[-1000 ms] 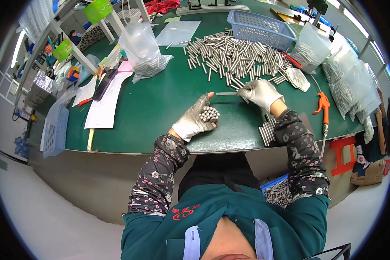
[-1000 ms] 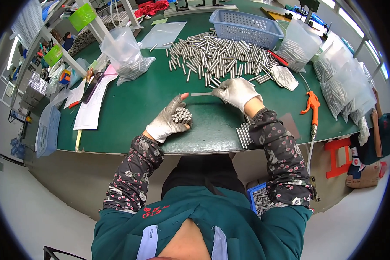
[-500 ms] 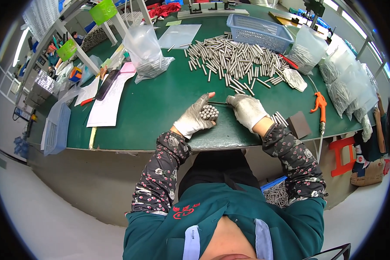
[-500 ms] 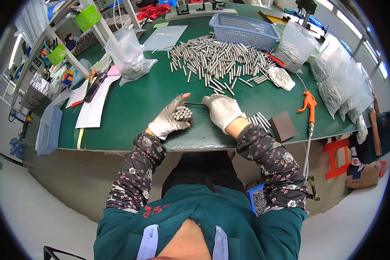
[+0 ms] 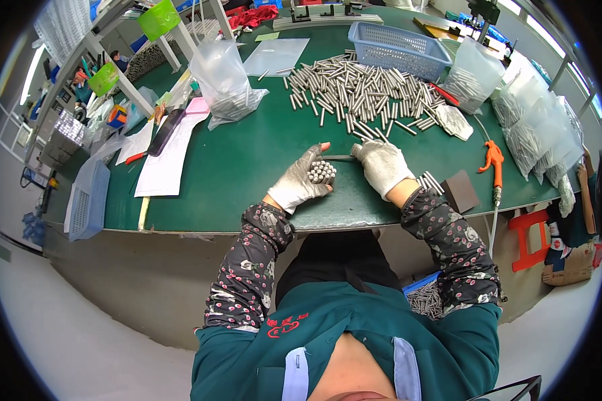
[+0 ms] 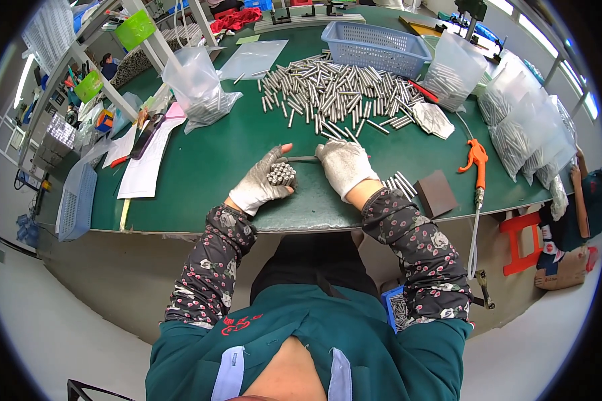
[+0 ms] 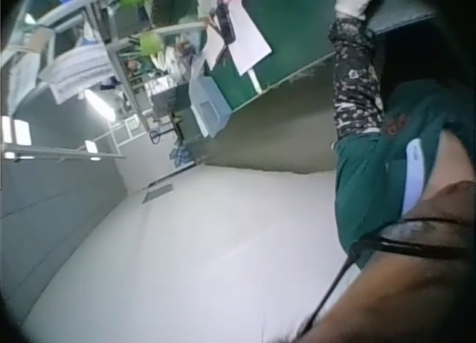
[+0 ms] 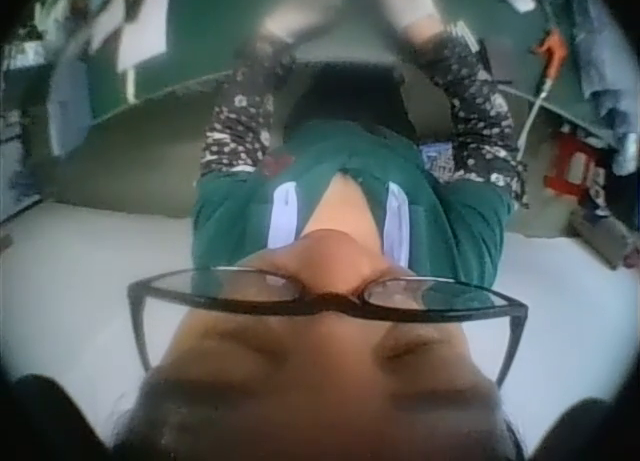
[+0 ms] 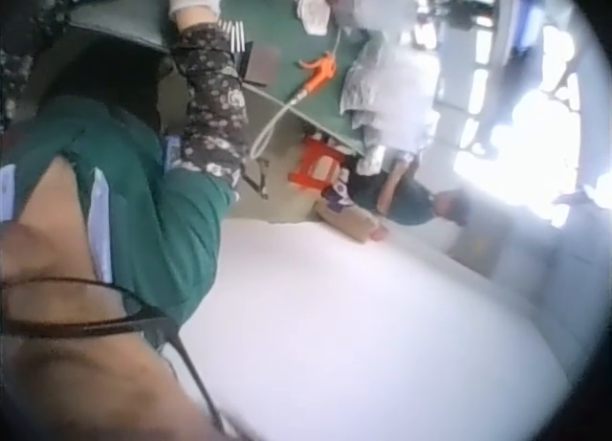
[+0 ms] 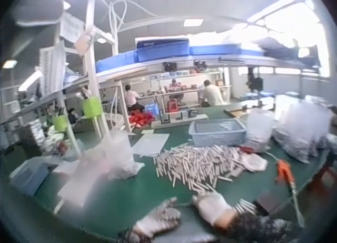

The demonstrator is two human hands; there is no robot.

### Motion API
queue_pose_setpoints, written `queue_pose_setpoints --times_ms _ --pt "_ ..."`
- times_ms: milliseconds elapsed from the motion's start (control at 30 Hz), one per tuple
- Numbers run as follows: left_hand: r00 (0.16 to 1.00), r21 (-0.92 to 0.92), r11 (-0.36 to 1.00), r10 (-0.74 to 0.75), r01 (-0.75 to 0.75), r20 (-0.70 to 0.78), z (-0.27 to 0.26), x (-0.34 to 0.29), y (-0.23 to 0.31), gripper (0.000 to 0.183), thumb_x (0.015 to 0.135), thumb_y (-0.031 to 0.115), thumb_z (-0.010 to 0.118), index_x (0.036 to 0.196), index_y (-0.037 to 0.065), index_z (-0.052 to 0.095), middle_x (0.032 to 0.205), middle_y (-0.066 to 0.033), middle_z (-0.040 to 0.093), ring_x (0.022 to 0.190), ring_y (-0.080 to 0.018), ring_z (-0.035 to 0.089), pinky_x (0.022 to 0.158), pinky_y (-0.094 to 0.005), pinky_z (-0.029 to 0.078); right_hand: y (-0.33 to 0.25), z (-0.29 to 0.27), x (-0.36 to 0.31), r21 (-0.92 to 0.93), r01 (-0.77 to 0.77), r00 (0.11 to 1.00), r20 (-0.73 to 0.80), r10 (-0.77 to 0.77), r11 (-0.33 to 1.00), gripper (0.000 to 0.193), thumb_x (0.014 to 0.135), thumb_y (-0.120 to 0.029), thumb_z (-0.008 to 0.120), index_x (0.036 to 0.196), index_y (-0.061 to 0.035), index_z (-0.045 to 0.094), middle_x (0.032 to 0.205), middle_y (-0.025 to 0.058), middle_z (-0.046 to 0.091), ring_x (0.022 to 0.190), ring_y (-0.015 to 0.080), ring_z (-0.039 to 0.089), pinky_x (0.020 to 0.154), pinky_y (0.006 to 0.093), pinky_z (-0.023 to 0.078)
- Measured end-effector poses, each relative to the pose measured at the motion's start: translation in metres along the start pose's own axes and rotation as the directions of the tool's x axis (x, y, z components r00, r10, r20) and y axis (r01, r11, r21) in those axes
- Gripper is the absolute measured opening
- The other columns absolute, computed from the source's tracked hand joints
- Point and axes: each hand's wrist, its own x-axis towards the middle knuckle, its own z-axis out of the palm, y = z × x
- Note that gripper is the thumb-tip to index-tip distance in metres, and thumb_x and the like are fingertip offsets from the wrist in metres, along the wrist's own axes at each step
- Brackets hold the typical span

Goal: The worker is picking up, inspecting, and arranging small metal cylindrical rods into groups on a workbench.

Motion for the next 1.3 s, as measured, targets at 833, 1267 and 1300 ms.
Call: queue_pose_setpoints --times_ms 833,1267,1300 --pt "0.995 -0.198 0.98 0.0 -0.02 -0.105 0.004 -0.005 -0.007 0.054 0.064 -0.011 0.069 0.111 0.003 0.047 0.085 -0.0015 0.056 0.077 -0.009 0.055 0.072 -0.021 0.047 0.093 -0.048 -0.14 -0.093 -0.534 0.827 -0.265 0.496 0.841 0.05 0.071 -0.03 0.065 0.114 -0.0059 0.055 0.105 0.0141 0.059 0.102 0.0315 0.055 0.088 0.0415 0.042" --pt "0.993 -0.162 0.985 -0.073 0.057 -0.095 0.001 -0.002 -0.006 0.06 0.065 -0.011 0.069 0.117 0.001 0.042 0.081 -0.003 0.057 0.075 -0.0079 0.053 0.07 -0.0192 0.044 0.1 -0.042 -0.145 -0.01 -0.576 0.816 0.047 0.575 0.818 0.066 0.069 -0.036 0.066 0.125 -0.0041 0.05 0.115 0.0209 0.056 0.106 0.0345 0.054 0.089 0.0409 0.044" --pt "0.993 -0.164 0.985 -0.069 0.054 -0.093 0.001 -0.002 -0.006 0.06 0.065 -0.011 0.069 0.117 0.001 0.042 0.081 -0.003 0.057 0.075 -0.0079 0.053 0.07 -0.0192 0.044 0.114 -0.031 -0.151 0.12 -0.552 0.823 -0.076 0.562 0.825 0.063 0.069 -0.032 0.066 0.123 -0.0037 0.052 0.113 0.0205 0.057 0.105 0.0345 0.054 0.089 0.0404 0.044"
